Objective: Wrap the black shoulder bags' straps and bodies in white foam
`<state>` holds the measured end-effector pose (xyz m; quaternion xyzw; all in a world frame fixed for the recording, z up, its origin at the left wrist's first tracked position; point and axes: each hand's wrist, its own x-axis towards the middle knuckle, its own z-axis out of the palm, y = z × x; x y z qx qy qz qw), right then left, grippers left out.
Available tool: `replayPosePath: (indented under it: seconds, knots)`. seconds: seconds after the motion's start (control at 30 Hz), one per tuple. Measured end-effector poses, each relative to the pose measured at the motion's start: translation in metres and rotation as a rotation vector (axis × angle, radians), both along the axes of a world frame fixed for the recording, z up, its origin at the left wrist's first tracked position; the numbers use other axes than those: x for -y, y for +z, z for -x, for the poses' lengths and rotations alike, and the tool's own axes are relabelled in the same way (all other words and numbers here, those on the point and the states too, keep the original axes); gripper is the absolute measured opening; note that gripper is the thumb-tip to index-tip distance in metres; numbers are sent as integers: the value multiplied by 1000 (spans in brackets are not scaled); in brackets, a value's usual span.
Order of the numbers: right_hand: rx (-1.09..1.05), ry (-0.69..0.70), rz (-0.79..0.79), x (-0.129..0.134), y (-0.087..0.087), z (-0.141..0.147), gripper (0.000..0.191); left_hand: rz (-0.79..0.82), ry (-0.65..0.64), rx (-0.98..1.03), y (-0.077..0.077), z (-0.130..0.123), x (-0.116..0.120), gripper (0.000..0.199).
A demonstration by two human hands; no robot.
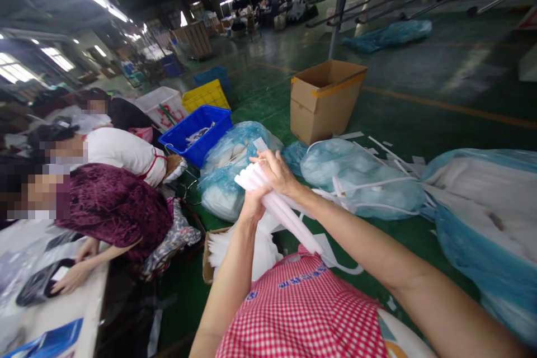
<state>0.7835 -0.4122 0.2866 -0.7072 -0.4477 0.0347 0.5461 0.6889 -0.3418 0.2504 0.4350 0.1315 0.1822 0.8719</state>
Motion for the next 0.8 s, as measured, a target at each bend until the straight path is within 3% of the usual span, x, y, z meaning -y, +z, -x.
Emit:
replayPosePath:
  seconds: [0.17,0.33,0.4,0.53,0.63,0.73,0.8]
  knots:
    - [48,17,93,-1,-3,-1,30,57,-76,13,-5,-1,0,71]
    - [145,-147,210,-5,-2,1,34,108,-67,-5,-16,-4,0,74]
    - [95,-123,207,-2,-8,-3,38,100,-33,3,-18,-2,-1,67]
    - [-293,214,220,25,-45,-27,60,113,-36,103,-10,10,-19,41]
    - [-417,431,479,55,-83,-43,75,135,56,202,-2,22,-41,40]
    - [-359,467,568,77,-108,-44,63,108,122,205,3,31,-57,45]
    - [-333,470,550,84,-112,-37,49,72,140,198,3,34,-63,46]
